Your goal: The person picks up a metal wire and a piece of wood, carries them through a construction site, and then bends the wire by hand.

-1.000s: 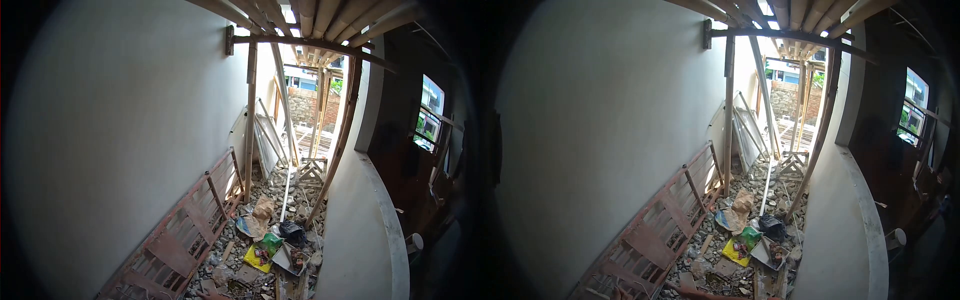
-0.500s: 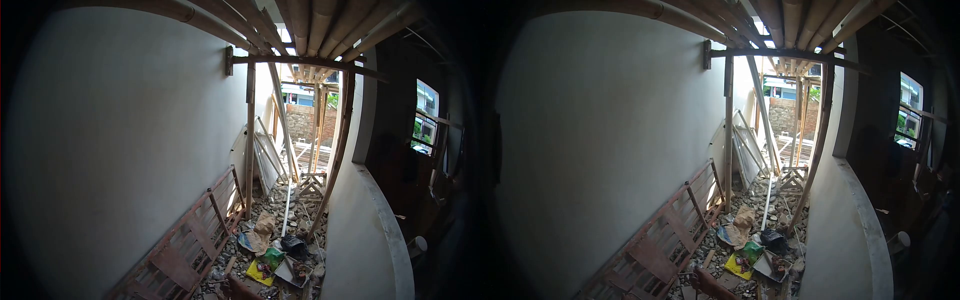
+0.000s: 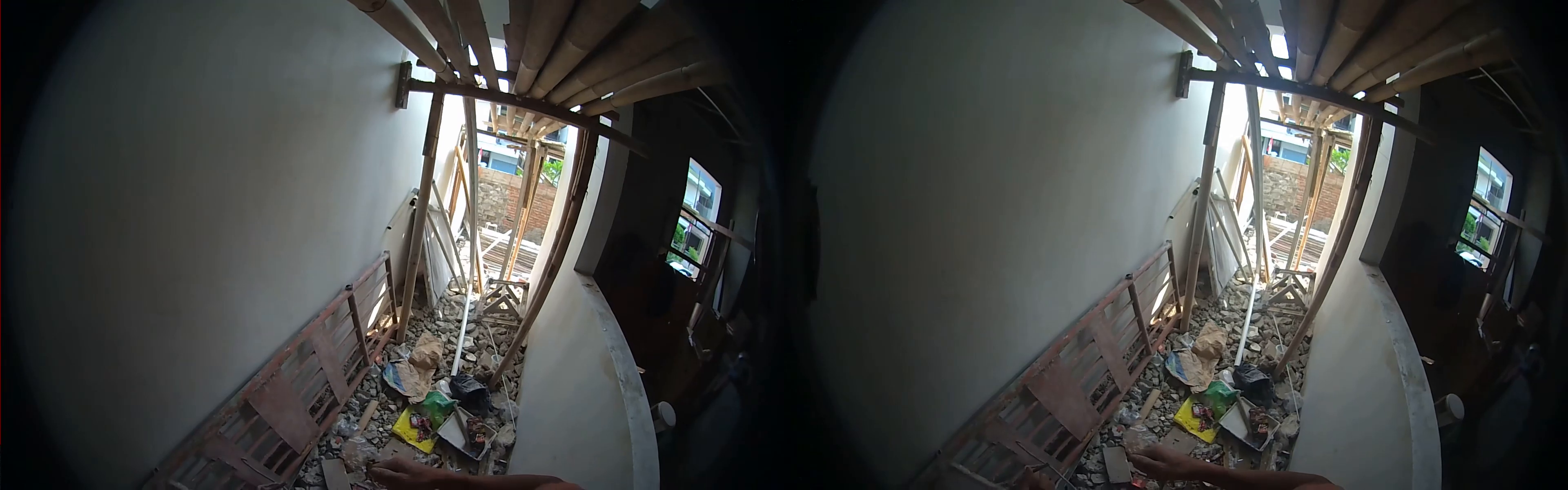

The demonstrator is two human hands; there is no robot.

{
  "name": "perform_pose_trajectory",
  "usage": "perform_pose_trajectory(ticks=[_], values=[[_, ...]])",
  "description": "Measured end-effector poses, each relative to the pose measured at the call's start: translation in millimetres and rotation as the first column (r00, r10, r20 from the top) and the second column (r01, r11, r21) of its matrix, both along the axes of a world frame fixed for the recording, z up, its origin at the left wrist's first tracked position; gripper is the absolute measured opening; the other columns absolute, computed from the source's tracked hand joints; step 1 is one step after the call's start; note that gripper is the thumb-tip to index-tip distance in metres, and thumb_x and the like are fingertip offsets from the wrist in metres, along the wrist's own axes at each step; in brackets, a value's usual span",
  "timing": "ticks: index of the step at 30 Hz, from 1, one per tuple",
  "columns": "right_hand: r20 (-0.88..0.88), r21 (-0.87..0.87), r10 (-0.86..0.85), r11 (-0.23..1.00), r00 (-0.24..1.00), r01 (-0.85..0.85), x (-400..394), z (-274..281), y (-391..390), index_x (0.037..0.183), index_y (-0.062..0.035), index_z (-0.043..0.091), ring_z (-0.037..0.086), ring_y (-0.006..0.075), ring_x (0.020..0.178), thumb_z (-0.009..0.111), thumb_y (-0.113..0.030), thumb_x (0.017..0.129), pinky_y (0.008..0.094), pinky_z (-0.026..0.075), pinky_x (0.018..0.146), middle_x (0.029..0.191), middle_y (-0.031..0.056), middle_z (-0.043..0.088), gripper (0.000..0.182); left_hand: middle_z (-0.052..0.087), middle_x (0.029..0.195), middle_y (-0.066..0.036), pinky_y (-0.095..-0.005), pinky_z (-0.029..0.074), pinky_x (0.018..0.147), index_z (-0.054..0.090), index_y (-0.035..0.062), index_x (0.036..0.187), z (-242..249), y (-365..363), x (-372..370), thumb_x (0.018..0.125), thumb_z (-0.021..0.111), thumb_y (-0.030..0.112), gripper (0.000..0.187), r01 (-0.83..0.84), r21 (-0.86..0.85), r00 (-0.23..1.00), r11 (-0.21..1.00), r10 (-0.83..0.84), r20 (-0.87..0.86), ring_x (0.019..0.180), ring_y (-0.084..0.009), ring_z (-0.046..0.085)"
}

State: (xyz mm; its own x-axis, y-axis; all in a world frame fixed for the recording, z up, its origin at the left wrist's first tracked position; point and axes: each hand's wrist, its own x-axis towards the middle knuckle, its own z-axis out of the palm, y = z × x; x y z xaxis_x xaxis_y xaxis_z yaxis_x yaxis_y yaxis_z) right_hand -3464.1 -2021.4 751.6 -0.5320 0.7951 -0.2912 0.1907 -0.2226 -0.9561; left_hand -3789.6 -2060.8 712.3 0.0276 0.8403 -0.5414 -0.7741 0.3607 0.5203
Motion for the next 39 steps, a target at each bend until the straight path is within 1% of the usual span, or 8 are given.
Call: perform_pose_trajectory(ticks=[6,10,14,19,26,30,32,39], values=[[0.070,0.215,0.009,0.976,0.998,-0.024,-9,2,-5,0.083,-0.0073,0.049,0.037,0.0041,0.062,0.040,-0.043,0.100,0.0239,0.034,0.053,0.069,-0.0066,0.039,0.040,0.022,0.056,0.004,-0.0318,0.024,0.043,0.029,0.0153,0.063,-35,21,-17,0.096,0.054,0.039,0.047,0.171,0.324,0.965,0.930,-0.092,-0.246,0.045,-0.0122,0.017],[-0.009,0.120,-0.124,0.985,0.992,0.125,-26,10,-21,0.075,-0.0102,0.045,0.037,0.0040,0.061,0.038,-0.044,0.100,0.0242,0.034,0.052,0.067,-0.0074,0.038,0.042,0.057,0.069,-0.007,-0.0247,0.037,0.040,0.057,0.0050,0.092,-86,48,-19,0.099,0.046,0.037,0.034,-0.027,0.415,0.992,0.910,0.075,-0.101,0.046,-0.0134,0.048],[-0.069,-0.128,-0.503,0.861,0.861,0.493,-22,-4,-31,0.074,-0.0096,0.048,0.033,0.0036,0.051,0.041,-0.031,0.100,0.0228,0.027,0.044,0.061,-0.0069,0.037,0.035,0.051,0.134,-0.007,-0.0354,0.049,0.082,0.049,0.0055,0.125,-74,48,-21,0.102,0.035,0.034,0.039,-0.067,0.261,0.975,0.963,0.119,-0.190,0.107,-0.0215,0.058],[-0.233,-0.373,-0.853,0.521,0.466,0.768,21,-56,-46,0.082,-0.0104,0.047,0.024,0.0036,0.039,0.041,-0.030,0.102,0.0224,0.019,0.036,0.055,-0.0071,0.030,0.028,0.040,0.067,-0.001,-0.0259,0.031,0.046,0.048,0.0068,0.098,-145,37,-85,0.104,0.031,0.032,0.031,-0.340,0.073,0.929,0.938,0.347,-0.130,0.050,-0.0096,0.032],[0.026,-0.280,-0.922,0.363,0.385,0.889,49,-173,-45,0.080,-0.0105,0.046,0.023,0.0038,0.038,0.041,-0.029,0.101,0.0232,0.019,0.035,0.054,-0.0073,0.031,0.029,0.029,0.055,0.004,-0.0263,0.017,0.036,0.046,0.0090,0.084,-188,-24,-90,0.101,0.032,0.047,0.044,-0.219,-0.201,0.910,0.955,0.125,-0.396,0.038,-0.0084,0.021],[0.380,-0.169,-0.838,0.353,0.391,0.920,60,-326,-46,0.074,-0.0098,0.050,0.035,0.0071,0.040,0.046,-0.027,0.097,0.0264,0.028,0.038,0.057,-0.0037,0.042,0.029,0.035,0.051,0.001,-0.0268,0.023,0.038,0.047,0.0088,0.073,-250,-74,-62,0.101,0.033,0.046,0.048,-0.234,-0.370,0.697,0.899,-0.110,-0.709,0.039,-0.0102,0.030],[0.556,0.118,-0.738,0.525,0.382,0.843,51,-400,-47,0.071,-0.0040,0.052,0.046,0.0184,0.048,0.046,-0.027,0.096,0.0372,0.038,0.048,0.058,0.0055,0.049,0.034,0.038,0.054,-0.002,-0.0317,0.030,0.048,0.047,0.0044,0.070,-298,-101,-39,0.101,0.034,0.042,0.050,-0.200,-0.367,0.285,0.909,-0.304,-0.909,0.047,-0.0156,0.035],[0.767,0.251,-0.484,0.831,0.422,0.497,46,-603,-52,0.079,0.0037,0.053,0.054,0.0464,0.071,0.040,-0.028,0.099,0.0507,0.040,0.063,0.071,0.0265,0.055,0.040,0.054,0.066,-0.015,-0.0431,0.040,0.063,0.053,-0.0024,0.077,-374,-186,41,0.100,0.035,0.033,0.046,-0.149,-0.597,0.007,0.789,-0.603,-0.798,0.064,-0.0359,0.052]])
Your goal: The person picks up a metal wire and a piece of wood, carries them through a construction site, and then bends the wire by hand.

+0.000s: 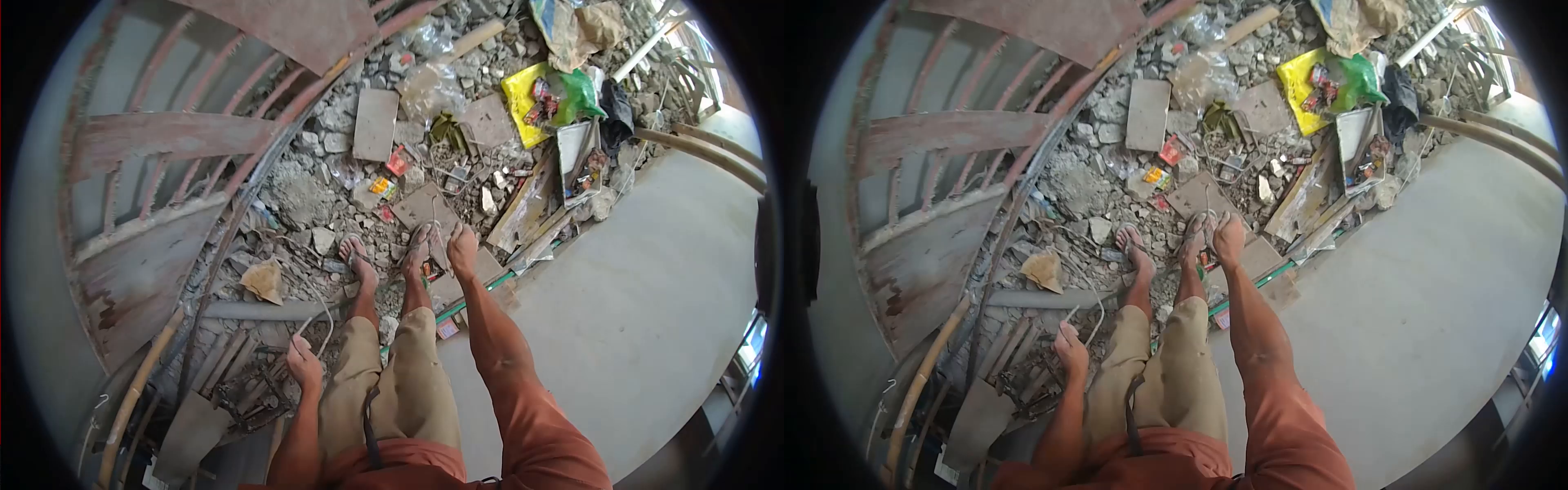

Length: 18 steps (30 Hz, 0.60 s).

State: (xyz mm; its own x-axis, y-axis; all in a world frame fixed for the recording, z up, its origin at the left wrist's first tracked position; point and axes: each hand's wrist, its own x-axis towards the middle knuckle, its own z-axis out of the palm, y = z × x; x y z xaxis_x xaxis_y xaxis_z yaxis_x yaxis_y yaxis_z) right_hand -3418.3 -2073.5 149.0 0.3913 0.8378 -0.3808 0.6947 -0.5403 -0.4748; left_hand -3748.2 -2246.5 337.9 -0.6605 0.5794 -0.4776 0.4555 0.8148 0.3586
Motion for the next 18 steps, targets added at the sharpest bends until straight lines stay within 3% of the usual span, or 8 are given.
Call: perform_pose_trajectory(ticks=[1,3,7,11,13,18], values=[[0.004,-0.030,0.005,1.000,1.000,-0.005,2,-12,-4,0.079,0.0037,0.053,0.054,0.0464,0.071,0.040,-0.028,0.099,0.0507,0.040,0.063,0.071,0.0265,0.055,0.040,0.055,0.067,-0.017,-0.0442,0.040,0.062,0.054,-0.0026,0.078,-5,-10,12,0.100,0.035,0.032,0.046,0.063,-0.024,0.997,0.998,-0.064,-0.042,0.064,-0.0377,0.053],[0.059,-0.042,0.068,0.997,0.996,-0.065,9,-34,-6,0.080,0.0037,0.053,0.053,0.0477,0.072,0.041,-0.027,0.098,0.0518,0.040,0.064,0.072,0.0275,0.055,0.038,0.055,0.065,-0.018,-0.0452,0.040,0.060,0.055,-0.0032,0.077,-14,-21,27,0.100,0.036,0.031,0.045,0.038,-0.042,0.999,0.998,-0.039,-0.034,0.062,-0.0392,0.052],[0.089,-0.084,0.069,0.995,0.994,-0.061,13,-51,-6,0.078,0.0037,0.055,0.055,0.0490,0.075,0.041,-0.027,0.098,0.0539,0.041,0.065,0.075,0.0291,0.057,0.039,0.056,0.063,-0.019,-0.0435,0.040,0.056,0.055,-0.0043,0.077,-15,-7,27,0.101,0.037,0.029,0.045,-0.120,-0.029,0.993,0.992,0.119,-0.024,0.059,-0.0374,0.054],[0.116,-0.168,0.067,0.985,0.991,-0.047,12,-60,-3,0.078,0.0037,0.056,0.057,0.0490,0.078,0.041,-0.029,0.098,0.0546,0.042,0.067,0.078,0.0296,0.059,0.041,0.057,0.065,-0.019,-0.0439,0.040,0.056,0.055,-0.0056,0.078,-19,-2,23,0.101,0.037,0.028,0.045,-0.078,0.027,0.997,0.997,0.079,-0.022,0.058,-0.0366,0.054],[0.173,-0.231,0.103,0.971,0.979,-0.061,13,-75,-3,0.083,0.0021,0.060,0.059,0.0474,0.079,0.042,-0.030,0.097,0.0546,0.045,0.071,0.079,0.0290,0.061,0.039,0.057,0.065,-0.020,-0.0437,0.041,0.058,0.055,-0.0064,0.078,-24,-1,21,0.101,0.036,0.027,0.044,-0.077,-0.032,0.997,0.997,0.076,-0.013,0.059,-0.0370,0.054],[0.134,-0.234,0.111,0.969,0.985,-0.077,15,-61,-12,0.083,0.0025,0.059,0.057,0.0497,0.079,0.041,-0.029,0.097,0.0559,0.043,0.069,0.080,0.0295,0.060,0.039,0.053,0.064,-0.019,-0.0431,0.040,0.059,0.054,-0.0060,0.076,-25,16,36,0.101,0.036,0.025,0.043,-0.091,-0.014,0.996,0.996,0.091,-0.010,0.060,-0.0353,0.052]])
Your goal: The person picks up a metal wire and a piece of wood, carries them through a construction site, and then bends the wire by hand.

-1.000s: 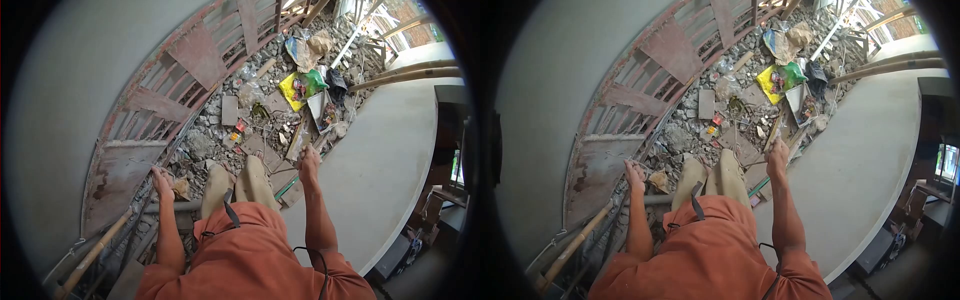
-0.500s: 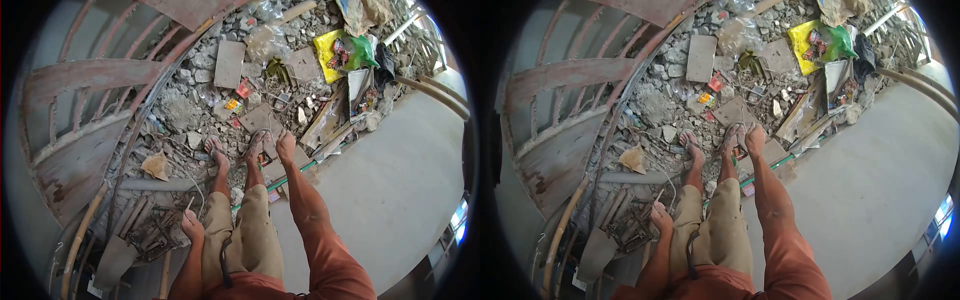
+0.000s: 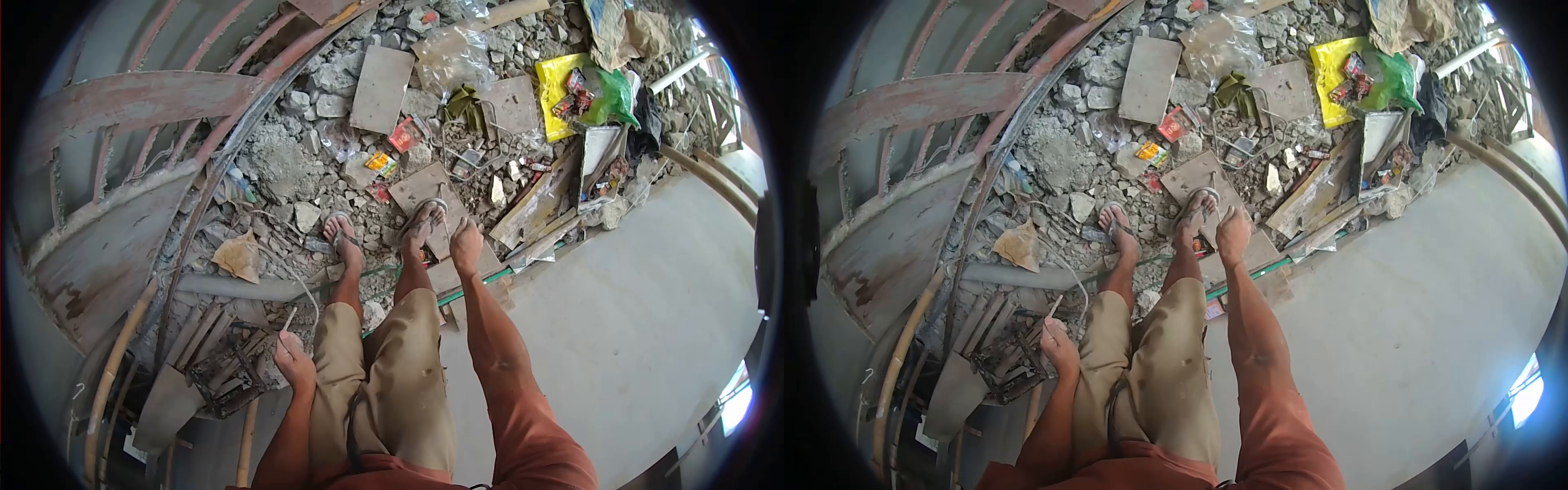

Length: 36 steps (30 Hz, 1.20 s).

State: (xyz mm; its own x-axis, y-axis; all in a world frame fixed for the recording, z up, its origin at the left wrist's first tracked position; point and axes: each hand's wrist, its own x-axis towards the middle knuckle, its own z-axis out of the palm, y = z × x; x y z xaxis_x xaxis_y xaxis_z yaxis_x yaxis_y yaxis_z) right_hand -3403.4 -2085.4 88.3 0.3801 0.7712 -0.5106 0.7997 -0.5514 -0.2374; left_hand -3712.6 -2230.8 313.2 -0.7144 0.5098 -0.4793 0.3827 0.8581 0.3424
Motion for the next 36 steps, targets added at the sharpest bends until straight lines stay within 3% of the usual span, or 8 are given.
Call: perform_pose_trajectory(ticks=[13,17,24,30,32,33,34,36], values=[[0.008,-0.208,0.034,0.978,0.999,-0.032,18,-26,37,0.082,0.0022,0.063,0.061,0.0453,0.082,0.047,-0.029,0.093,0.0522,0.048,0.074,0.082,0.0285,0.063,0.037,0.047,0.061,-0.011,-0.0397,0.036,0.056,0.050,-0.0030,0.072,-28,42,22,0.102,0.034,0.032,0.048,-0.061,0.044,0.997,0.997,0.063,-0.047,0.055,-0.0262,0.045],[-0.003,-0.390,0.015,0.921,1.000,-0.015,-1,-34,61,0.083,0.0024,0.068,0.064,0.0435,0.084,0.052,-0.031,0.088,0.0499,0.051,0.076,0.085,0.0286,0.065,0.037,0.038,0.059,-0.003,-0.0328,0.031,0.052,0.045,0.0008,0.070,-42,63,28,0.103,0.032,0.034,0.049,-0.147,0.086,0.989,0.985,0.146,0.014,0.053,-0.0156,0.036],[-0.016,-0.397,-0.017,0.918,1.000,0.009,-2,-60,78,0.085,0.0030,0.069,0.065,0.0410,0.087,0.062,-0.028,0.082,0.0472,0.053,0.076,0.088,0.0275,0.066,0.032,0.030,0.063,0.005,-0.0247,0.021,0.049,0.037,0.0065,0.069,-60,74,15,0.104,0.032,0.034,0.045,-0.247,0.150,0.966,0.957,0.231,0.117,0.056,-0.0056,0.026],[-0.021,-0.408,-0.002,0.913,1.000,-0.006,-27,-88,72,0.085,0.0006,0.069,0.067,0.0374,0.087,0.061,-0.020,0.081,0.0446,0.054,0.076,0.089,0.0240,0.067,0.022,0.033,0.064,0.003,-0.0256,0.022,0.049,0.038,0.0057,0.068,-65,76,8,0.104,0.034,0.034,0.046,-0.285,0.229,0.954,0.931,0.252,0.163,0.056,-0.0066,0.028],[-0.034,-0.390,0.001,0.921,0.999,-0.014,-39,-106,57,0.084,0.0010,0.069,0.067,0.0371,0.087,0.061,-0.017,0.081,0.0441,0.055,0.076,0.090,0.0239,0.067,0.020,0.034,0.064,0.002,-0.0257,0.022,0.049,0.039,0.0050,0.068,-58,74,11,0.103,0.034,0.034,0.046,-0.196,0.252,0.979,0.948,0.172,0.113,0.056,-0.0071,0.029],[-0.055,-0.347,-0.001,0.938,0.998,-0.019,-44,-106,56,0.085,0.0022,0.068,0.067,0.0377,0.087,0.059,-0.018,0.083,0.0449,0.054,0.076,0.089,0.0244,0.067,0.022,0.035,0.064,0.002,-0.0259,0.022,0.050,0.040,0.0042,0.068,-60,77,8,0.103,0.035,0.033,0.046,-0.122,0.279,0.992,0.953,0.110,0.059,0.056,-0.0077,0.029],[-0.062,-0.309,0.008,0.951,0.998,-0.026,-41,-105,58,0.086,0.0035,0.067,0.067,0.0383,0.086,0.056,-0.018,0.084,0.0457,0.054,0.076,0.089,0.0250,0.067,0.024,0.035,0.063,0.001,-0.0278,0.025,0.051,0.042,0.0020,0.070,-61,63,-2,0.103,0.034,0.032,0.046,-0.200,0.223,0.977,0.954,0.177,0.119,0.057,-0.0098,0.031],[-0.035,-0.327,-0.044,0.945,0.998,0.030,-31,-62,57,0.088,0.0021,0.067,0.066,0.0392,0.085,0.054,-0.019,0.086,0.0472,0.053,0.075,0.088,0.0253,0.066,0.025,0.035,0.063,-0.001,-0.0296,0.027,0.052,0.042,0.0009,0.069,-45,47,-4,0.103,0.034,0.031,0.046,-0.140,0.193,0.985,0.971,0.117,0.130,0.057,-0.0118,0.032]])
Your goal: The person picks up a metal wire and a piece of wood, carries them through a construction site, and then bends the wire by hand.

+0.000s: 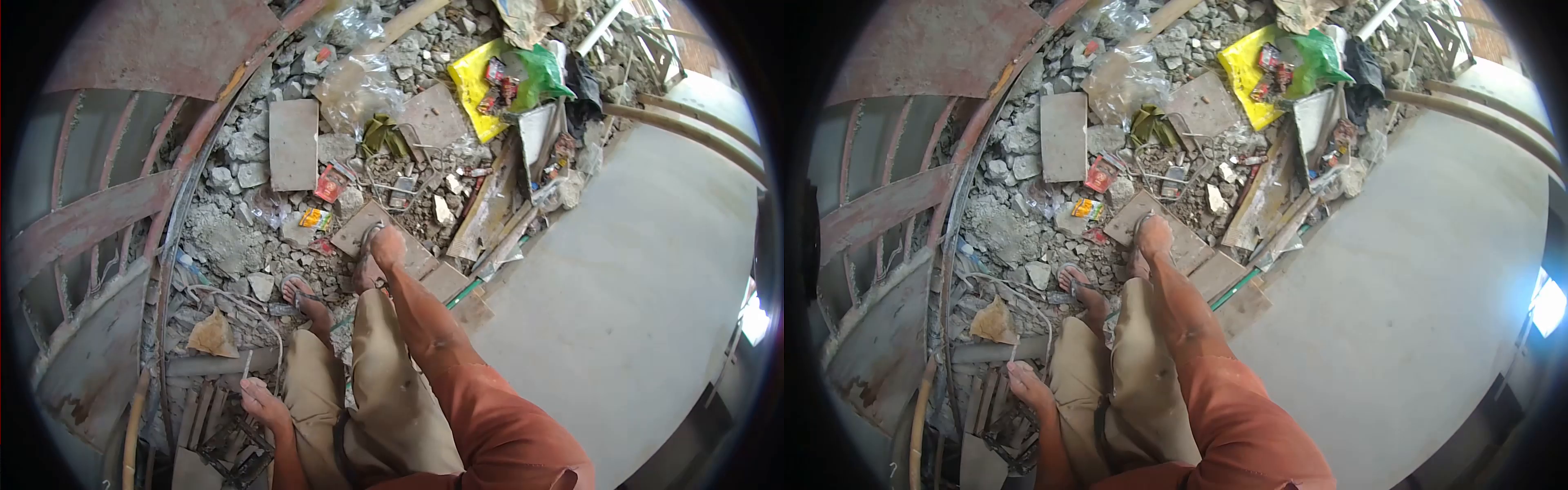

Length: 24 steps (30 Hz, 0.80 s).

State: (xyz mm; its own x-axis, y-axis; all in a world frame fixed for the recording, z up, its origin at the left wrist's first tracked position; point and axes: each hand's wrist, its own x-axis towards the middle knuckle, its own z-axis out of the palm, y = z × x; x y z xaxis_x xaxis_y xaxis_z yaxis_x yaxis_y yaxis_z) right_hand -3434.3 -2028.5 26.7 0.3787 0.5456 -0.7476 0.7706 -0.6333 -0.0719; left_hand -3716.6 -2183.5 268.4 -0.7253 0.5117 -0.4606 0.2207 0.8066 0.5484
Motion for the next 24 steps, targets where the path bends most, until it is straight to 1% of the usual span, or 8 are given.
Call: perform_pose_trajectory(ticks=[5,9,11,13,15,20,21,24], values=[[0.000,0.147,-0.013,0.989,1.000,0.013,37,56,12,0.088,0.0017,0.066,0.064,0.0423,0.086,0.051,-0.027,0.090,0.0514,0.050,0.076,0.085,0.0247,0.066,0.033,0.042,0.060,-0.010,-0.0385,0.035,0.057,0.046,-0.0039,0.071,27,-30,-4,0.103,0.035,0.028,0.047,0.152,-0.083,0.986,0.985,-0.157,-0.053,0.057,-0.0236,0.040],[-0.065,0.605,-0.102,0.787,0.993,0.121,82,32,24,0.085,-0.0023,0.063,0.062,0.0380,0.070,0.049,-0.029,0.092,0.0472,0.046,0.065,0.077,0.0224,0.063,0.032,0.039,0.061,-0.007,-0.0378,0.035,0.059,0.043,-0.0016,0.068,35,-37,-7,0.103,0.033,0.032,0.049,0.184,-0.047,0.980,0.982,-0.187,-0.072,0.059,-0.0210,0.039],[-0.364,0.519,-0.105,0.802,0.926,0.295,104,45,57,0.086,0.0006,0.065,0.061,0.0320,0.064,0.049,-0.034,0.093,0.0413,0.046,0.063,0.069,0.0155,0.064,0.039,0.046,0.063,-0.011,-0.0382,0.038,0.061,0.049,-0.0029,0.074,44,-28,-11,0.101,0.034,0.031,0.046,0.178,-0.144,0.984,0.973,-0.178,0.014,0.061,-0.0256,0.045],[-0.379,0.414,-0.273,0.805,0.884,0.426,120,46,75,0.093,0.0023,0.064,0.060,0.0360,0.085,0.051,-0.039,0.091,0.0446,0.045,0.079,0.089,0.0217,0.064,0.044,0.044,0.061,-0.006,-0.0323,0.036,0.056,0.049,0.0006,0.073,56,-6,-13,0.102,0.033,0.033,0.046,0.216,-0.051,0.969,0.975,-0.208,0.132,0.058,-0.0171,0.042],[0.216,0.481,-0.086,0.876,0.973,-0.030,116,82,91,0.106,0.0035,0.063,0.056,0.0371,0.100,0.053,-0.040,0.091,0.0436,0.042,0.088,0.105,0.0257,0.061,0.047,0.042,0.060,-0.002,-0.0290,0.033,0.051,0.049,0.0030,0.072,80,27,-11,0.102,0.032,0.034,0.047,0.208,-0.017,0.943,0.978,-0.196,0.268,0.053,-0.0124,0.038],[-0.471,0.545,0.112,0.817,0.875,0.189,62,200,114,0.124,-0.0004,0.056,0.056,0.0318,0.105,0.047,-0.037,0.097,0.0374,0.042,0.091,0.117,0.0184,0.059,0.047,0.031,0.053,0.004,-0.0239,0.018,0.037,0.045,0.0086,0.074,185,113,-8,0.101,0.030,0.047,0.049,-0.108,0.082,0.510,0.991,-0.016,0.860,0.039,-0.0059,0.025],[-0.567,0.508,0.138,0.835,0.812,0.212,45,237,109,0.128,-0.0020,0.054,0.058,0.0269,0.101,0.043,-0.038,0.099,0.0337,0.043,0.088,0.121,0.0137,0.059,0.047,0.031,0.053,0.004,-0.0239,0.018,0.037,0.045,0.0086,0.074,210,115,-15,0.101,0.030,0.047,0.049,-0.118,0.087,0.529,0.989,-0.012,0.849,0.039,-0.0059,0.025],[-0.900,0.126,-0.078,0.896,0.429,0.426,-3,364,122,0.141,-0.0037,0.038,0.059,0.0270,0.103,0.028,-0.054,0.099,0.0397,0.045,0.092,0.123,0.0150,0.057,0.066,0.027,0.051,0.005,-0.0234,0.016,0.036,0.044,0.0094,0.074,258,141,-19,0.100,0.030,0.051,0.051,-0.129,0.086,0.171,0.988,-0.063,0.983,0.037,-0.0054,0.021]])
